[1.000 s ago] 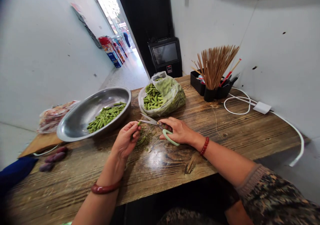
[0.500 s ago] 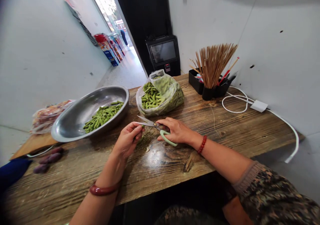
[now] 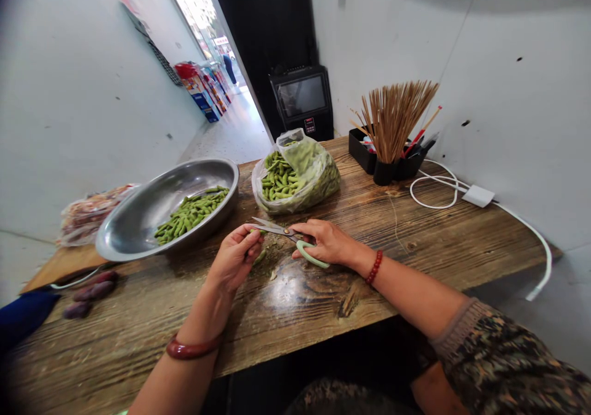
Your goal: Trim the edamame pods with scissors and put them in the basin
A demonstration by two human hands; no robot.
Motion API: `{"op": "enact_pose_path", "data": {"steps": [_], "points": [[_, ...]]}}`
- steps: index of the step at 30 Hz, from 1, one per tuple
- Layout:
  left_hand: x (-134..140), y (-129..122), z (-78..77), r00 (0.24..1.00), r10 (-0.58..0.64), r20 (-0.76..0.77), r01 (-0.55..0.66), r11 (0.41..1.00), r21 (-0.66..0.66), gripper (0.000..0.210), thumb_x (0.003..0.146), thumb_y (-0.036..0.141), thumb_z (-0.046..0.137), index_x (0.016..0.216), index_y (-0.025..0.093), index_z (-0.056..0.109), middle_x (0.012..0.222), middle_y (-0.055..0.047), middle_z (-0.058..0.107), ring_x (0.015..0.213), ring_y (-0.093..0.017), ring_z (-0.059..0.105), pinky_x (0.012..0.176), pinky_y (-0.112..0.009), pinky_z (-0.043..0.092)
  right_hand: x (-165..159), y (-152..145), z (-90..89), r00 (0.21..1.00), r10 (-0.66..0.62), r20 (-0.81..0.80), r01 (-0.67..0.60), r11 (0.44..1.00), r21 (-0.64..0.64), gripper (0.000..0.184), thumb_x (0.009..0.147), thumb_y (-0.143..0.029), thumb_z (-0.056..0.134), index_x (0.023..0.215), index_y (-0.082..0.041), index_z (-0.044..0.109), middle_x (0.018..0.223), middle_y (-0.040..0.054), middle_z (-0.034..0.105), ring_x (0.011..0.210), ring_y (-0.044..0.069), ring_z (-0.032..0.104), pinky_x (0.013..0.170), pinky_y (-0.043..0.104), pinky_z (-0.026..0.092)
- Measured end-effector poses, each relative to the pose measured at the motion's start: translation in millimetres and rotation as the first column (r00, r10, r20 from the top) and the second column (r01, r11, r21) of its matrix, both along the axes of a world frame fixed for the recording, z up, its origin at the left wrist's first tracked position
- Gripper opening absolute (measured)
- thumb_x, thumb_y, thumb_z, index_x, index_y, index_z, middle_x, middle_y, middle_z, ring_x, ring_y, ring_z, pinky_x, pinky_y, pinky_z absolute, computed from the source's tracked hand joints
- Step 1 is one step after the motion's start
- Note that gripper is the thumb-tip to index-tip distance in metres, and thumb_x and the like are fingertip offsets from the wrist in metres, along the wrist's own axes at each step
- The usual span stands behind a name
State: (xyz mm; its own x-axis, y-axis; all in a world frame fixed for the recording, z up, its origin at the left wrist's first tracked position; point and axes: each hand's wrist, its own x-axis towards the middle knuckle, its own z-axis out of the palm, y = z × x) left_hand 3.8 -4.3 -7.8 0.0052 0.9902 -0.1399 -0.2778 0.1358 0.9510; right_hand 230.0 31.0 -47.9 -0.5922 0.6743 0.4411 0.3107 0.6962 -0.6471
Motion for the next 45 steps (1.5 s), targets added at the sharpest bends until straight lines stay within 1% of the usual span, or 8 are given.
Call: {"op": "enact_pose_path", "data": {"steps": [10,15,21,25,30,33,39,45], "points": [[-13.8,2.4,7.7,0.996,0.06,0.066,-0.061,0.998,0.025,0.029,0.074,0.036,0.07,0.067,0.016,0.05,0.07,0.002,0.054,0.051,-0.006,0.046,0.039,-0.015,0.03,3.4,5.8,-3.6,0.999,-0.038,-0.022,0.038,0.999,0.006,0.054,0.077,-0.042,0.072,0.122,-0.016,0.061,0.093,0.0072,0.067,0.073,0.015,0.059,0.07,0.027,0.049],[-24.2,-0.6,12.9,0.972,-0.028,-0.231,0.036,0.999,0.029,0.02,0.072,0.033,0.07,0.08,0.016,0.063,0.06,0.004,0.049,0.044,-0.006,0.038,0.038,-0.017,0.024,5.8,6.2,-2.0,0.999,-0.044,-0.005,0.044,0.999,0.012,0.055,0.078,-0.042,0.072,0.125,-0.018,0.059,0.096,0.0073,0.067,0.077,0.016,0.06,0.073,0.028,0.05],[-31.8,2.3,6.4,0.591,-0.055,-0.804,0.214,0.973,0.09,0.013,0.067,0.027,0.07,0.06,0.017,0.067,0.056,0.001,0.057,0.055,-0.012,0.045,0.051,-0.022,0.031,6.5,6.1,0.0,0.998,-0.054,-0.011,0.054,0.999,-0.006,0.055,0.078,-0.043,0.072,0.125,-0.018,0.059,0.096,0.0076,0.066,0.079,0.017,0.06,0.074,0.03,0.051],[-31.6,3.9,1.2,0.413,-0.115,-0.903,0.261,0.965,-0.003,0.007,0.062,0.024,0.071,0.059,0.019,0.068,0.05,0.001,0.055,0.05,-0.014,0.044,0.05,-0.024,0.028,6.3,6.2,0.7,0.999,-0.05,-0.008,0.05,0.999,0.009,0.054,0.078,-0.041,0.071,0.125,-0.016,0.059,0.092,0.0067,0.066,0.075,0.016,0.059,0.071,0.028,0.05],[-28.7,4.3,-1.3,0.308,-0.147,-0.94,0.276,0.959,-0.06,0.002,0.062,0.02,0.066,0.063,0.019,0.067,0.054,0.001,0.057,0.053,-0.014,0.047,0.052,-0.025,0.029,5.9,6.8,-1.1,0.998,-0.055,-0.009,0.055,0.998,0.012,0.053,0.078,-0.04,0.072,0.125,-0.018,0.059,0.096,0.0069,0.067,0.076,0.015,0.06,0.071,0.028,0.05],[-28.3,4.5,0.8,0.376,-0.085,-0.923,0.251,0.968,0.013,0.003,0.064,0.019,0.064,0.062,0.017,0.062,0.055,0.003,0.053,0.054,-0.012,0.044,0.054,-0.024,0.03,5.8,6.9,-1.0,0.998,-0.052,-0.029,0.052,0.998,0.017,0.052,0.079,-0.04,0.071,0.124,-0.017,0.06,0.097,0.0077,0.067,0.077,0.016,0.06,0.073,0.028,0.05],[-24.6,-0.8,7.3,0.882,-0.104,-0.459,0.13,0.991,0.025,0.023,0.074,0.035,0.067,0.078,0.018,0.053,0.053,0.009,0.039,0.044,-0.006,0.029,0.043,-0.02,0.022,4.8,6.1,-0.1,0.998,-0.04,-0.055,0.041,0.999,0.006,0.051,0.078,-0.039,0.072,0.122,-0.017,0.061,0.095,0.007,0.068,0.075,0.015,0.06,0.071,0.027,0.05],[-18.0,-2.2,6.5,0.976,-0.144,-0.165,0.147,0.989,0.004,0.028,0.071,0.033,0.075,0.077,0.015,0.055,0.055,0.008,0.043,0.04,-0.002,0.024,0.04,-0.018,0.019,3.7,4.7,0.2,0.999,-0.025,-0.043,0.025,1.0,0.007,0.051,0.078,-0.041,0.072,0.122,-0.018,0.061,0.089,0.0051,0.067,0.072,0.014,0.059,0.069,0.026,0.049]]}}
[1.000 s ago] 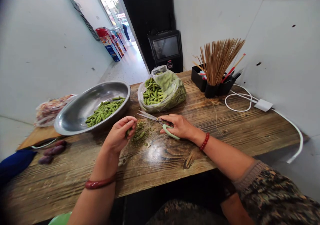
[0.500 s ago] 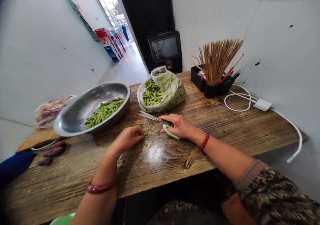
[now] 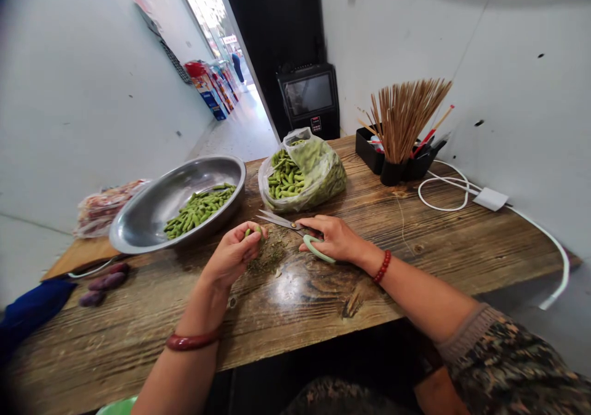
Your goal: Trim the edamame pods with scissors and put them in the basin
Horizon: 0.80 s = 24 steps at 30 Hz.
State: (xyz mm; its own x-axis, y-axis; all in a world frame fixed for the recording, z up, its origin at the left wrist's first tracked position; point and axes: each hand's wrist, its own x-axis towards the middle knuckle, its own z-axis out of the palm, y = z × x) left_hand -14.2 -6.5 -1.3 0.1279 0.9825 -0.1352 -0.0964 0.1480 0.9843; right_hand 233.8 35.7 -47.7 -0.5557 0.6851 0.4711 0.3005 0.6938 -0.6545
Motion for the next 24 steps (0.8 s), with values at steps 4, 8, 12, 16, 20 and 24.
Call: {"op": "enact_pose_path", "data": {"steps": [4,8,12,16,20,24], "points": [[1.1,-0.3,0.4,0.998,0.069,-0.011,-0.07,0.997,-0.015,0.03,0.066,0.03,0.079,0.085,0.013,0.063,0.058,0.007,0.045,0.041,-0.001,0.027,0.039,-0.016,0.019,0.0,-1.1,1.2,0.999,0.021,0.025,-0.021,1.0,-0.006,0.055,0.077,-0.041,0.073,0.125,-0.019,0.058,0.089,0.0046,0.064,0.071,0.014,0.057,0.067,0.026,0.048],[2.6,-1.5,-0.5,0.996,0.09,-0.03,-0.09,0.996,-0.019,0.03,0.065,0.03,0.08,0.082,0.012,0.065,0.056,0.007,0.044,0.042,-0.001,0.028,0.04,-0.016,0.018,0.1,-2.6,2.8,0.998,0.044,0.049,-0.044,0.999,-0.006,0.06,0.075,-0.039,0.075,0.128,-0.019,0.055,0.09,0.0042,0.062,0.074,0.014,0.056,0.069,0.026,0.048],[4.5,-2.5,-1.4,0.996,0.088,-0.026,-0.088,0.996,0.006,0.03,0.065,0.028,0.081,0.083,0.014,0.061,0.055,0.008,0.042,0.043,-0.002,0.029,0.04,-0.016,0.019,0.4,-3.4,3.3,0.996,0.055,0.071,-0.055,0.999,-0.002,0.061,0.076,-0.038,0.075,0.13,-0.018,0.054,0.092,0.0045,0.061,0.076,0.015,0.056,0.071,0.027,0.048],[5.7,-2.6,-1.7,0.998,0.067,0.001,-0.067,0.998,0.014,0.031,0.065,0.027,0.08,0.081,0.016,0.057,0.059,0.007,0.046,0.043,-0.002,0.031,0.041,-0.016,0.02,0.8,-3.7,2.7,0.993,0.073,0.093,-0.075,0.997,0.021,0.062,0.076,-0.039,0.074,0.131,-0.019,0.053,0.094,0.0055,0.061,0.078,0.016,0.056,0.071,0.027,0.047],[8.2,-2.5,-2.5,0.998,0.061,-0.013,-0.061,0.998,0.007,0.031,0.063,0.028,0.081,0.079,0.015,0.057,0.058,0.006,0.049,0.042,-0.002,0.031,0.04,-0.016,0.02,0.6,-5.5,4.5,0.99,0.092,0.109,-0.096,0.995,0.036,0.062,0.077,-0.039,0.073,0.132,-0.019,0.052,0.098,0.0067,0.061,0.082,0.016,0.057,0.072,0.027,0.047],[12.3,-2.6,-4.1,0.995,0.068,-0.077,-0.068,0.998,0.015,0.031,0.062,0.03,0.081,0.081,0.013,0.063,0.057,0.005,0.051,0.043,-0.003,0.032,0.041,-0.017,0.021,-0.2,-7.9,7.4,0.988,0.085,0.126,-0.09,0.995,0.042,0.06,0.078,-0.039,0.072,0.131,-0.02,0.052,0.096,0.0057,0.061,0.081,0.016,0.058,0.072,0.027,0.047]]}}
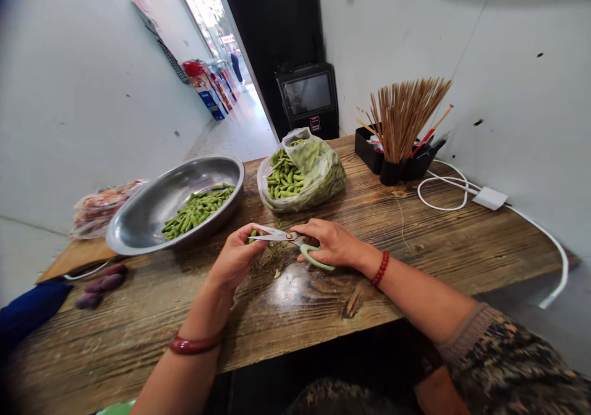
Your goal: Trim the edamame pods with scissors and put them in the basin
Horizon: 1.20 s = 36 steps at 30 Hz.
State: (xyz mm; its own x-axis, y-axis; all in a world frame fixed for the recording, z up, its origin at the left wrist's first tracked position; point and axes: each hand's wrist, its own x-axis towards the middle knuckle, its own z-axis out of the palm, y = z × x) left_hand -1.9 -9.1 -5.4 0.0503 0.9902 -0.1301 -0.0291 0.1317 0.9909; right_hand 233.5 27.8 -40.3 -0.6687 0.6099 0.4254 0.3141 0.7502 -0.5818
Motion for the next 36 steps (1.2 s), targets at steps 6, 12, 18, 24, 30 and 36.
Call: {"op": "enact_pose_path", "data": {"steps": [6,12,18,24,30,36], "points": [[5.8,-0.6,-0.3,0.994,-0.006,-0.108,0.011,0.999,0.045,0.027,0.062,0.03,0.081,0.079,0.012,0.07,0.061,0.002,0.058,0.048,-0.005,0.038,0.045,-0.019,0.027,-1.1,-1.4,0.6,1.0,0.001,-0.001,-0.001,1.0,0.002,0.06,0.077,-0.039,0.073,0.13,-0.018,0.053,0.093,0.0055,0.062,0.08,0.016,0.058,0.072,0.026,0.046],[6.9,-1.2,1.9,0.993,0.004,-0.119,0.0,0.999,0.038,0.024,0.061,0.029,0.081,0.077,0.013,0.072,0.062,0.0,0.061,0.049,-0.006,0.04,0.045,-0.02,0.027,-1.6,-2.6,2.6,1.0,0.004,0.004,-0.004,1.0,-0.009,0.06,0.078,-0.039,0.072,0.131,-0.019,0.053,0.094,0.006,0.062,0.081,0.017,0.058,0.072,0.028,0.046],[6.7,-0.8,2.2,0.996,-0.001,-0.088,0.005,0.999,0.043,0.021,0.059,0.025,0.082,0.073,0.013,0.073,0.063,-0.001,0.064,0.052,-0.009,0.046,0.049,-0.02,0.032,-1.6,-1.0,-1.6,1.0,0.02,-0.016,-0.02,1.0,-0.01,0.057,0.078,-0.041,0.071,0.128,-0.019,0.055,0.093,0.0053,0.062,0.08,0.016,0.058,0.071,0.027,0.046],[5.8,-0.7,1.6,0.998,-0.014,-0.057,0.016,0.999,0.031,0.022,0.056,0.023,0.084,0.072,0.013,0.072,0.064,-0.001,0.064,0.054,-0.009,0.048,0.052,-0.02,0.035,-1.3,-0.1,-2.7,0.999,0.034,-0.033,-0.035,0.999,-0.017,0.052,0.079,-0.037,0.071,0.125,-0.016,0.058,0.087,0.0041,0.061,0.074,0.014,0.056,0.067,0.024,0.045],[2.6,-0.4,1.0,0.998,-0.036,-0.043,0.036,0.999,-0.003,0.025,0.059,0.025,0.083,0.072,0.012,0.067,0.056,0.004,0.052,0.045,-0.004,0.036,0.043,-0.018,0.025,-2.1,0.8,-5.8,0.999,0.02,-0.028,-0.02,1.0,-0.006,0.05,0.08,-0.038,0.071,0.124,-0.015,0.06,0.086,0.0052,0.063,0.074,0.015,0.058,0.068,0.025,0.046],[1.4,0.2,0.1,0.997,0.026,0.078,-0.022,0.998,-0.051,0.032,0.061,0.028,0.082,0.07,0.016,0.054,0.049,0.01,0.04,0.038,-0.002,0.028,0.038,-0.016,0.019,-3.8,4.9,-8.6,0.992,-0.05,-0.118,0.036,0.992,-0.119,0.048,0.078,-0.04,0.072,0.119,-0.016,0.063,0.093,0.0063,0.067,0.077,0.016,0.061,0.071,0.027,0.049]]}}
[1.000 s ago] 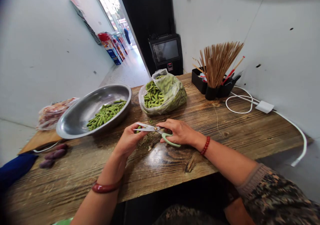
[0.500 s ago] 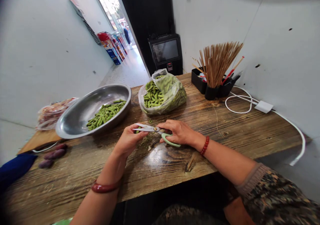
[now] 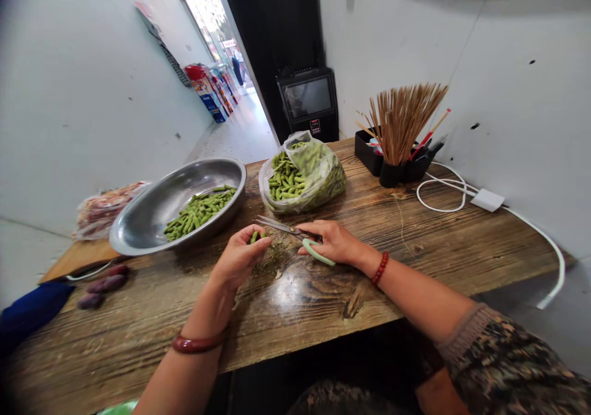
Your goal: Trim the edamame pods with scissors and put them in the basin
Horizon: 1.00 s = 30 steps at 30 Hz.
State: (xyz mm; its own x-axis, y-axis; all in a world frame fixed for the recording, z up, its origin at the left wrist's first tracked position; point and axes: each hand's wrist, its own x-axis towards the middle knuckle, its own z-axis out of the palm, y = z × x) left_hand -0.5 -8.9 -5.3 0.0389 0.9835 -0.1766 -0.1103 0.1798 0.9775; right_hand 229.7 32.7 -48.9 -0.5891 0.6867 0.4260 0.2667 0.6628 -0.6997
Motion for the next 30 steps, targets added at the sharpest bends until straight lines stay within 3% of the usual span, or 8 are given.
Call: {"op": "enact_pose_path", "data": {"steps": [4,8,12,23,30], "points": [[-2.4,1.9,-0.2,0.997,0.022,0.077,-0.023,1.0,0.011,0.031,0.064,0.03,0.08,0.076,0.017,0.055,0.047,0.01,0.041,0.036,-0.001,0.028,0.038,-0.015,0.02,0.4,2.4,-1.1,0.999,-0.032,0.018,0.032,0.999,0.011,0.054,0.075,-0.041,0.074,0.122,-0.016,0.06,0.088,0.0047,0.064,0.071,0.014,0.057,0.067,0.026,0.049],[-4.9,4.0,2.7,0.984,0.036,0.173,-0.04,0.999,0.019,0.032,0.065,0.028,0.079,0.076,0.016,0.052,0.062,0.004,0.057,0.038,0.001,0.03,0.038,-0.013,0.018,1.1,1.7,0.8,0.999,-0.037,0.018,0.036,0.998,0.057,0.058,0.074,-0.04,0.075,0.124,-0.017,0.056,0.09,0.0043,0.06,0.072,0.014,0.054,0.067,0.026,0.048],[-3.6,3.8,4.3,0.974,0.011,0.226,-0.017,1.0,0.023,0.03,0.067,0.025,0.078,0.079,0.015,0.051,0.066,0.002,0.06,0.038,0.001,0.03,0.038,-0.012,0.018,1.4,-0.5,3.2,0.998,-0.028,0.052,0.023,0.996,0.081,0.058,0.075,-0.038,0.075,0.125,-0.017,0.054,0.093,0.0048,0.059,0.075,0.014,0.054,0.07,0.027,0.048],[6.9,1.4,-2.7,0.972,-0.08,0.221,0.078,0.997,0.018,0.032,0.068,0.028,0.078,0.077,0.015,0.05,0.066,0.001,0.062,0.039,0.001,0.032,0.04,-0.013,0.02,-0.6,-2.1,1.7,0.999,0.027,0.048,-0.032,0.993,0.114,0.063,0.075,-0.042,0.074,0.13,-0.019,0.051,0.098,0.0062,0.059,0.083,0.017,0.056,0.075,0.03,0.048],[9.5,0.4,-3.5,0.969,-0.121,0.217,0.121,0.993,0.011,0.03,0.072,0.029,0.076,0.078,0.015,0.051,0.066,0.002,0.059,0.039,0.001,0.031,0.041,-0.014,0.02,-0.2,-2.6,0.6,1.0,0.015,0.024,-0.018,0.994,0.11,0.057,0.077,-0.042,0.072,0.126,-0.018,0.055,0.086,0.0031,0.057,0.074,0.015,0.055,0.069,0.027,0.047]]}}
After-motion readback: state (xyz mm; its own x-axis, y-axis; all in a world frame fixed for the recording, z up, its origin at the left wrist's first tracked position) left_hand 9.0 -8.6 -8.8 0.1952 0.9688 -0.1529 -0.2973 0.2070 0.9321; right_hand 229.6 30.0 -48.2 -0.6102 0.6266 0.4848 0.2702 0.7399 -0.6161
